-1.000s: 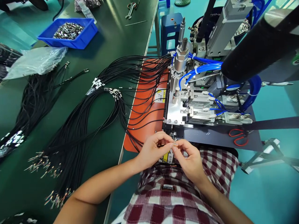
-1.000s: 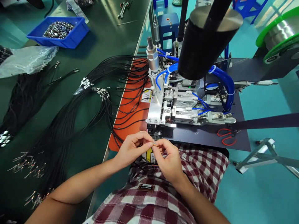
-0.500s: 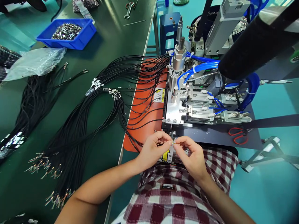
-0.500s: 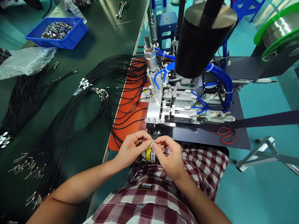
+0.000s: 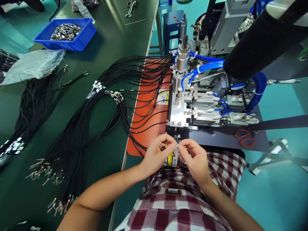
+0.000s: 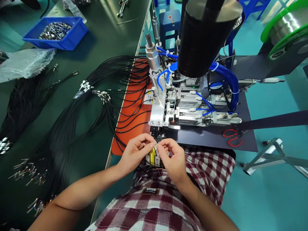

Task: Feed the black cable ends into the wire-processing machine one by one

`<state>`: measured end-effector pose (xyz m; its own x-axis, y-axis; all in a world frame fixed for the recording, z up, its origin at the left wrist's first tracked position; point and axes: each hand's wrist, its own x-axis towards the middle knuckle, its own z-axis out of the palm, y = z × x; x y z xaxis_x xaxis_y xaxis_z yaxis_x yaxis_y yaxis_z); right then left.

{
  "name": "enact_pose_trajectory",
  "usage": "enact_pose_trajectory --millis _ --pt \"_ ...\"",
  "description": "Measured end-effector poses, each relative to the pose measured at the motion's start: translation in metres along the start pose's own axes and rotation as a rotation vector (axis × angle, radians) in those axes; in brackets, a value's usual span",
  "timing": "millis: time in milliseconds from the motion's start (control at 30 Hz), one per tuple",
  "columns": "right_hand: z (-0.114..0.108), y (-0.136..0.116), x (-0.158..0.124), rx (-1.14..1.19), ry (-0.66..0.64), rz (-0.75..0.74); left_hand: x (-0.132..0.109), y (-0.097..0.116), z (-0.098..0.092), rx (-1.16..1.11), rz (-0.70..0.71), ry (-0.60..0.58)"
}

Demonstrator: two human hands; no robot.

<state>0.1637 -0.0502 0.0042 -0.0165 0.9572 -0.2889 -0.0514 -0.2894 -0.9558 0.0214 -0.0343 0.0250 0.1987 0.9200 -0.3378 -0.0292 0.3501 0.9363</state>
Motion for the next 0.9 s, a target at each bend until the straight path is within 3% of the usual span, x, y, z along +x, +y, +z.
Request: enact_pose_trajectory --millis 300,567,900 --pt "0.0002 0.0006 0.0023 0.048 -0.016 0.018 -0.0004 0.0004 0.0006 0.025 0.012 0.006" --pt "0.0056 0.0024 -0.0007 0.094 -0.001 0.004 -0.0017 -0.0016 0.0004 -0.109 -0.016 -0.011" --pt "-0.0001 0.0058 0.0015 0.035 -0.011 -0.028 -0.0019 0.0007 -0.0004 -0.108 -0.065 -0.062"
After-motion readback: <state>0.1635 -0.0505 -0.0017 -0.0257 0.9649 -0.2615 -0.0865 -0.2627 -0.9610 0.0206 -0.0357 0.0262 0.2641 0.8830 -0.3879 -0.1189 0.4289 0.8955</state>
